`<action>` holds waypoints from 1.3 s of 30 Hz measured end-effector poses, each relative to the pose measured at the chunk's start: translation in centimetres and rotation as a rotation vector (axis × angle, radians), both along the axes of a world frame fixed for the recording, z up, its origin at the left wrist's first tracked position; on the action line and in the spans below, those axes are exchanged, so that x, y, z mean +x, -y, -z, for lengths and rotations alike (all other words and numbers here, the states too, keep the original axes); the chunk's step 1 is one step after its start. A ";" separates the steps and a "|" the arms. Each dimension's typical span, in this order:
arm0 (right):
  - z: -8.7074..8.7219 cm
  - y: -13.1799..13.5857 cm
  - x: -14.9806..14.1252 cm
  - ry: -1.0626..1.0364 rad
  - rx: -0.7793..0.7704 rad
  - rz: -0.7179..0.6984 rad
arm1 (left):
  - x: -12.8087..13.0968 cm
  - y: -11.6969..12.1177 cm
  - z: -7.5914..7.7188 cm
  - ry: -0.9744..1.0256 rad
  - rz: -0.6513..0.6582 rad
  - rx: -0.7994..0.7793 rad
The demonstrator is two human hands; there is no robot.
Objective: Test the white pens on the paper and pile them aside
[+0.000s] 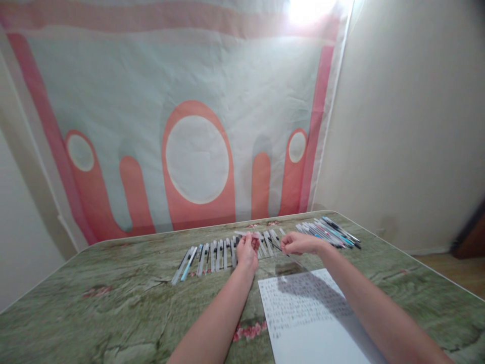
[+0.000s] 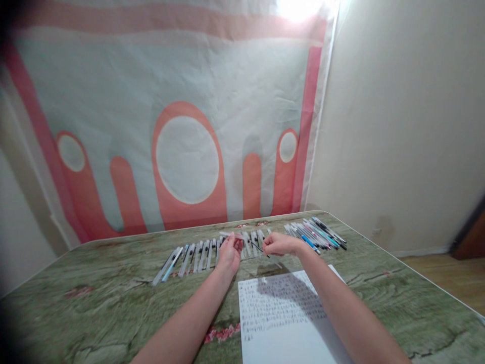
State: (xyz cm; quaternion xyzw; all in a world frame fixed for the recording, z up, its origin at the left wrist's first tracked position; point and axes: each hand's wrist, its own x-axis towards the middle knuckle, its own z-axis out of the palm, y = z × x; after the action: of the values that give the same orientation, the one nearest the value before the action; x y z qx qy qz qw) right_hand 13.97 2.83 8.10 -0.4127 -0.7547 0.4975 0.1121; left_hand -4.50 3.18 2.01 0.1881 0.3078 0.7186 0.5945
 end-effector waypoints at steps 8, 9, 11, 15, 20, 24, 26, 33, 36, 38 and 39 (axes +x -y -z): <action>-0.1 0.2 -0.2 -0.027 -0.033 -0.013 | 0.4 0.5 -0.3 -0.050 0.079 0.028; -0.2 0.3 -0.2 -0.036 -0.044 -0.013 | 0.4 0.6 -0.3 -0.074 0.085 0.038; -0.3 0.3 -0.1 -0.059 -0.079 -0.008 | 0.7 0.8 -0.3 -0.127 0.100 0.039; -0.4 0.2 -0.2 -0.114 -0.123 0.048 | 1.5 1.4 -0.3 -0.147 0.183 0.039; -0.2 -0.2 -0.5 -0.218 -0.115 0.294 | 2.3 2.2 -0.5 -0.058 0.280 -0.024; -0.3 -0.7 -0.5 -0.433 -0.188 0.405 | 2.1 2.1 -1.0 0.068 0.237 -0.104; -0.3 -1.1 -0.5 -0.548 -0.244 0.474 | 1.8 1.9 -1.4 0.138 0.207 -0.122; -0.1 -2.0 -0.7 -0.846 -0.446 0.587 | 1.2 1.6 -2.2 0.266 0.147 -0.141; -0.3 -1.6 -0.8 -0.910 -0.421 0.503 | 1.1 1.5 -2.2 0.265 0.139 -0.136; -0.3 -1.3 -0.8 -0.907 -0.385 0.462 | 1.2 1.5 -2.1 0.264 0.137 -0.133; -0.3 -1.3 -0.8 -0.895 -0.368 0.447 | 1.2 1.5 -2.1 0.263 0.135 -0.130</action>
State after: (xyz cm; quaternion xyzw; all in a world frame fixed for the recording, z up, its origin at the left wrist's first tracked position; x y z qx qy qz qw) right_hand 13.16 4.08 8.39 -0.3237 -0.4271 0.7129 0.4522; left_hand -3.33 1.69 4.13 0.0737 0.2600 0.6741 0.6875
